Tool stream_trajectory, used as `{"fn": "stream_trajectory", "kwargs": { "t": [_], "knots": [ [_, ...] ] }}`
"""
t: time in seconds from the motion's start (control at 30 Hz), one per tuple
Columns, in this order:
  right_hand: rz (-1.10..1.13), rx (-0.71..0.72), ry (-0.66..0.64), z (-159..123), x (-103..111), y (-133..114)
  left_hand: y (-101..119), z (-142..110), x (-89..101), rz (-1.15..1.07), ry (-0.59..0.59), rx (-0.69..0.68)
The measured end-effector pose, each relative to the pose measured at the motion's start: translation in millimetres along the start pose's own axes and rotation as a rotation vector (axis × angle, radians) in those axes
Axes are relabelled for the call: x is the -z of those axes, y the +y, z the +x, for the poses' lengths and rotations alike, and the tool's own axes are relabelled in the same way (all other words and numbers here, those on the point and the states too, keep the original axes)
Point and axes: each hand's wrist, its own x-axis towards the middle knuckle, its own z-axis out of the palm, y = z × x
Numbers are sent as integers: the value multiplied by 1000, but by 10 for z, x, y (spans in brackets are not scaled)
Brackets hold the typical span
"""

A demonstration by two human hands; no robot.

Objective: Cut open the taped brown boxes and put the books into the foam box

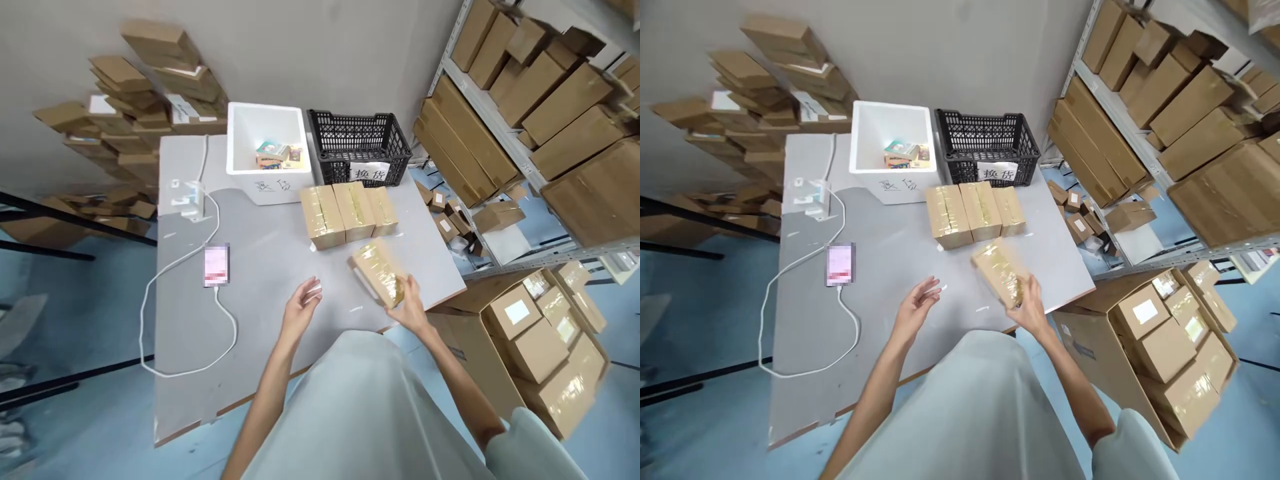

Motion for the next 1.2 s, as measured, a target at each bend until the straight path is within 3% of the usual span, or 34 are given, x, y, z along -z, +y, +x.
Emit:
{"fn": "stream_trajectory", "kwargs": {
  "t": [0.1, 0.2, 0.27, 0.37, 0.47, 0.57, 0.67, 0.8, 0.97, 1.07, 1.2],
  "knots": [
    [-21, 142, -326, -176, -463, -409, -403, 89, 342, 84, 25, 57],
    [-54, 235, -557, -178, -859, -648, -756, -33, 675, 163, -37, 129],
    [-92, 253, -635, -138, -1016, -711, -946, -221, 831, 173, -102, 159],
    [-126, 265, -670, -67, -1081, -692, -1158, -528, 920, 178, -139, 200],
    [-91, 198, -598, -33, -1035, -593, -1289, -714, 884, 180, -117, 230],
    [-1, -70, -507, -63, -1012, -475, -1350, -745, 797, 132, -106, 259],
    [182, -255, -568, -138, -1066, -380, -1366, -700, 711, 74, -121, 296],
    [419, -217, -612, -172, -1149, -325, -1330, -635, 671, 55, -95, 251],
    [569, -169, -487, 123, -1108, -326, -1182, -547, 637, -16, -1, 253],
    [513, -176, -470, 412, -1098, -332, -1103, -466, 525, -6, 83, 246],
    [344, -270, -532, 688, -1230, -367, -1096, -350, 332, 107, 181, 336]
  ]
}}
